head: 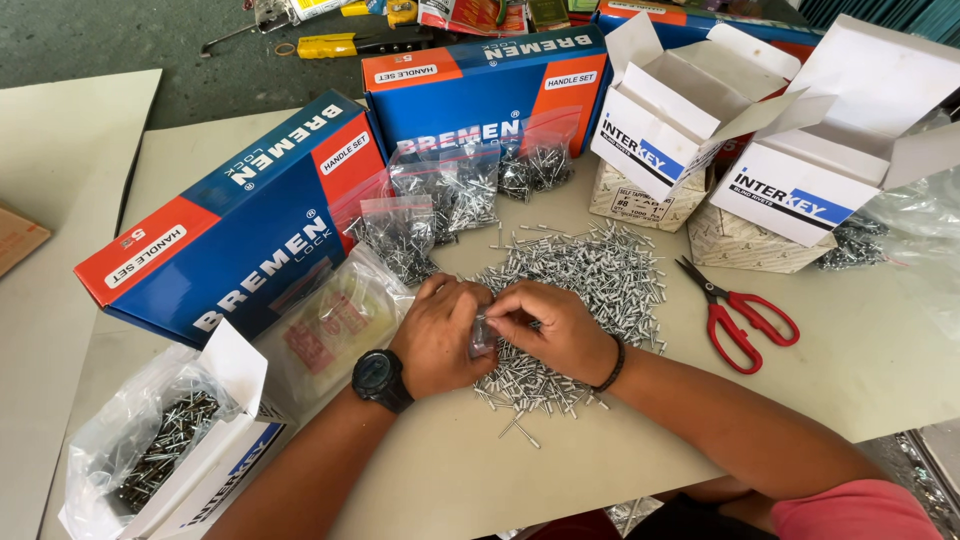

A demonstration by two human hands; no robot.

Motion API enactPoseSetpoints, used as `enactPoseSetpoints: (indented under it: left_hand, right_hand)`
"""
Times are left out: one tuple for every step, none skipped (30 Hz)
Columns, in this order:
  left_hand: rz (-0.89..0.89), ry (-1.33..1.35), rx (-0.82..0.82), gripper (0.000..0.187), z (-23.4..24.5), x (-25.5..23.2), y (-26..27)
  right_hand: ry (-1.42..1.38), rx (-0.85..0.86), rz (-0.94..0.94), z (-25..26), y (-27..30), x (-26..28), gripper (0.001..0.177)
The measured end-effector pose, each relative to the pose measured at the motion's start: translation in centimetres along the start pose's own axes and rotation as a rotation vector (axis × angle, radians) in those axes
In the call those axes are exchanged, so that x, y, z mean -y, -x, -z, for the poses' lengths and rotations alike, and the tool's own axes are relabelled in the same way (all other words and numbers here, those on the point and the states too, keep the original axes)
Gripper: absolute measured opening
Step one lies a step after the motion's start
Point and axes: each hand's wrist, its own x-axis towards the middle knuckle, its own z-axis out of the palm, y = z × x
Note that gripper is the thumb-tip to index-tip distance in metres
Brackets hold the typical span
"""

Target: The person sorts a pile of small metal nails on a table, picking them up by hand and placing them into small clear plastic bags. Several boxes of lock hardware and a pair of scissors are visible on the table.

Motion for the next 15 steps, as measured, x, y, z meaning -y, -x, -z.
enactPoseSetpoints:
  left_hand:
    - [0.002, 0.000, 0.001, 0.049, -0.1, 0.2, 0.1]
    - [0.012, 0.012, 0.002, 0.049, -0.2, 0.3, 0.2]
    - [0.022, 0.024, 0.004, 0.050, -0.2, 0.4, 0.4]
    - [0.024, 0.023, 0.005, 0.050, 0.1, 0.4, 0.3]
    - [0.029, 0.025, -0.001, 0.052, 0.4, 0.4, 0.3]
    - [0.032, 0.027, -0.008, 0.054, 0.7, 0.4, 0.2]
    - [0.032, 0.025, -0.009, 0.054, 0.8, 0.4, 0.1]
    - [0.021, -0.001, -0.016, 0.049, 0.8, 0.3, 0.0]
    - [0.010, -0.027, -0.022, 0.044, 0.9, 0.3, 0.0]
    - [0.011, -0.027, -0.023, 0.044, 0.8, 0.4, 0.0]
    - [-0.049, -0.086, -0.003, 0.048, 0.7, 0.6, 0.0]
    - [-0.108, -0.145, 0.016, 0.053, 0.6, 0.8, 0.0]
    - [-0.106, -0.145, 0.016, 0.053, 0.8, 0.4, -0.2]
    - [-0.156, -0.221, 0.019, 0.050, 1.0, 0.2, -0.4]
    - [-0.205, -0.298, 0.022, 0.049, 1.2, -0.1, -0.6]
  right_hand:
    - [-0.001, 0.001, -0.001, 0.1, -0.1, 0.5, 0.010]
    - [0.065, 0.062, 0.030, 0.1, -0.2, 0.9, 0.009]
    - [0.131, 0.123, 0.062, 0.2, -0.3, 1.4, 0.007]
    - [0.129, 0.124, 0.062, 0.1, -0.2, 1.2, 0.007]
    - [0.183, 0.172, 0.092, 0.1, 0.0, 1.1, 0.008]
    - [0.239, 0.220, 0.123, 0.2, 0.1, 1.0, 0.010]
    - [0.239, 0.220, 0.125, 0.1, 0.2, 0.7, 0.010]
    - [0.338, 0.237, 0.180, 0.1, 0.4, 0.4, 0.009]
    - [0.437, 0.253, 0.236, 0.1, 0.5, 0.1, 0.009]
    - [0.437, 0.254, 0.236, 0.1, 0.5, -0.1, 0.009]
    - [0.497, 0.250, 0.281, 0.1, 0.5, -0.2, 0.008]
    - [0.557, 0.246, 0.327, 0.1, 0.5, -0.4, 0.009]
    - [0.556, 0.248, 0.328, 0.0, 0.7, -0.9, 0.009]
    - [0.606, 0.226, 0.368, -0.1, 0.8, -1.4, 0.012]
    - [0.656, 0.204, 0.409, -0.2, 1.0, -1.9, 0.017]
